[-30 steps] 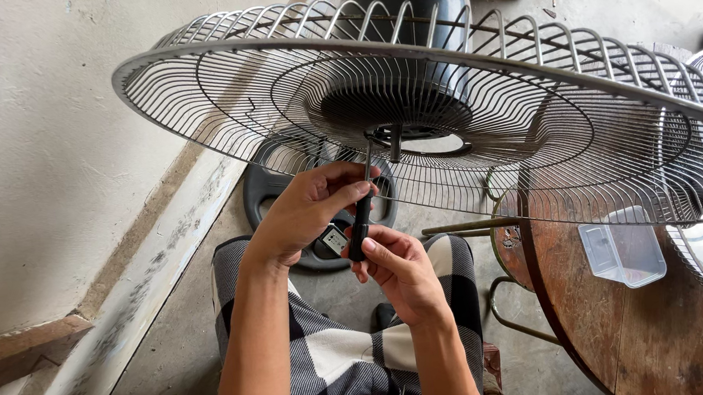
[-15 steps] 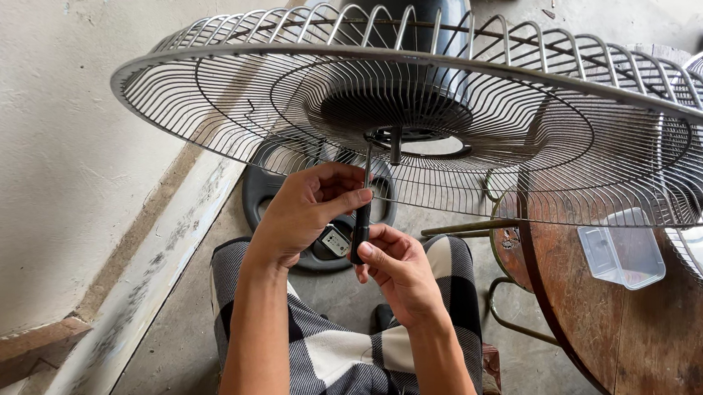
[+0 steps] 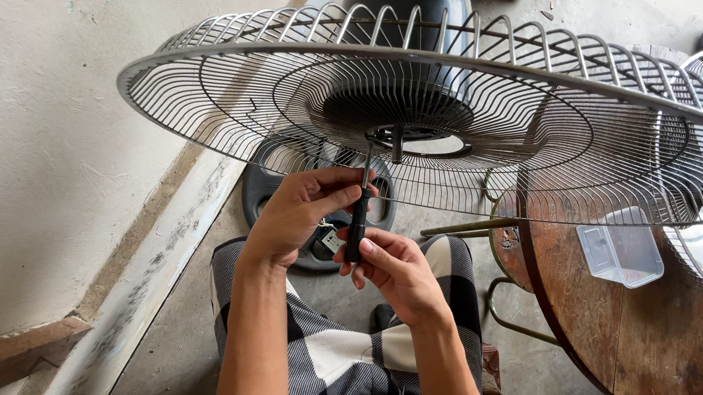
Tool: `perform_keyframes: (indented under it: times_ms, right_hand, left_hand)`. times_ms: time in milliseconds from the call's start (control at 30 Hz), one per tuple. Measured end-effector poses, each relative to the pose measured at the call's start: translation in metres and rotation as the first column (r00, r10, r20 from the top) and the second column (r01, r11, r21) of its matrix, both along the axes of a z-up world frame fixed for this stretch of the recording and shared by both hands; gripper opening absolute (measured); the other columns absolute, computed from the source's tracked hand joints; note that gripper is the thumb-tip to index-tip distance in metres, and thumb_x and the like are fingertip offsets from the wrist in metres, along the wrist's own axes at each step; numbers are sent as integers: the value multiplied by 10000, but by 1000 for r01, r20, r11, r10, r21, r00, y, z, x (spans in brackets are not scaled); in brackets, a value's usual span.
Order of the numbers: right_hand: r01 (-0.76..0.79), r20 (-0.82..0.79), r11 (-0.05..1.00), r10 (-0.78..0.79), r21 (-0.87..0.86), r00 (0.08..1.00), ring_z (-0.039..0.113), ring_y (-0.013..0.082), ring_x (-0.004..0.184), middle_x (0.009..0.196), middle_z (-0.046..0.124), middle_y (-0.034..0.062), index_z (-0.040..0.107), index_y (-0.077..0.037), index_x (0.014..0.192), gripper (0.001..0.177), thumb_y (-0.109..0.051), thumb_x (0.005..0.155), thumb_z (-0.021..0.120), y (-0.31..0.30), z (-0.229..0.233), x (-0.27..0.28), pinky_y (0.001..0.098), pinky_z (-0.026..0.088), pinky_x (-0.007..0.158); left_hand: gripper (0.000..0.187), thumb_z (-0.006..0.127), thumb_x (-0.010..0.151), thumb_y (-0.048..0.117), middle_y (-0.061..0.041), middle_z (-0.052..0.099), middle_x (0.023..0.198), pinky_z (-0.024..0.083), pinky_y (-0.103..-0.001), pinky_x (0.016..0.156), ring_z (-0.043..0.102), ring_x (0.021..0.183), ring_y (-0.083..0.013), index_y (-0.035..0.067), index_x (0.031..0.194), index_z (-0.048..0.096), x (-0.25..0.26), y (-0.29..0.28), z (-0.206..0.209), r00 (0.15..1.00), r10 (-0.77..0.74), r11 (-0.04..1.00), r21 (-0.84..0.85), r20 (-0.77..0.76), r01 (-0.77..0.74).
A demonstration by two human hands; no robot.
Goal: The person uses a screwdriver to remove screws from the front grill of an electric fan, then detaches the grill and sets it aside. They continue to unscrew the motor housing from the fan stand.
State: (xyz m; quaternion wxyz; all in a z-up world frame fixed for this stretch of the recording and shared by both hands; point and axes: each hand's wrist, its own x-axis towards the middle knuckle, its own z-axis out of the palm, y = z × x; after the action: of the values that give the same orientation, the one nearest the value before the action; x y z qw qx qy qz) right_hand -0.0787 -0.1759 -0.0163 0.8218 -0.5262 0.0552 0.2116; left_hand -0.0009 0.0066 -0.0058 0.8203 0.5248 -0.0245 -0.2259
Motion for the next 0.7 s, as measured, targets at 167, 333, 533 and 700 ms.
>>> perform_keyframes:
  times_ms: [167, 333, 533, 700]
  right_hand:
    - [49, 30, 999, -49, 17, 998, 671, 141, 739, 913, 745, 155, 692, 66, 1132, 246, -142, 1002, 669, -2, -11, -1, 270, 543, 663]
    - [83, 36, 997, -83, -2, 996, 669, 132, 725, 874, 740, 122, 698, 38, 1085, 205, -134, 974, 710, -5, -17, -3, 266, 541, 658]
    - [106, 22, 994, -106, 0, 994, 666, 129, 715, 859, 735, 103, 691, 8, 1046, 176, -125, 942, 742, -4, -20, -2, 267, 538, 649]
    - [110, 41, 994, -110, 14, 993, 667, 130, 716, 864, 726, 91, 653, -10, 1043, 181, -114, 941, 760, -5, -20, -2, 269, 541, 650]
  left_hand:
    - [294, 671, 930, 152, -66, 802, 990, 604, -277, 792, 746, 855, -114, 34, 1186, 752, 0, 0, -1, 998, -25, 1000, 11, 50, 24]
    - [346, 738, 922, 228, -37, 746, 888, 557, -253, 743, 652, 780, -86, 20, 1197, 770, -2, -1, 3, 995, -6, 993, 115, 101, -5]
    - [424, 868, 770, 219, -51, 752, 862, 559, -249, 708, 675, 761, -98, 7, 1118, 751, -3, -3, 10, 993, 37, 958, 280, 116, -68]
    - [378, 866, 762, 163, -56, 777, 895, 590, -250, 745, 720, 805, -100, 2, 1084, 750, -2, -7, 12, 990, 71, 976, 197, 122, -95]
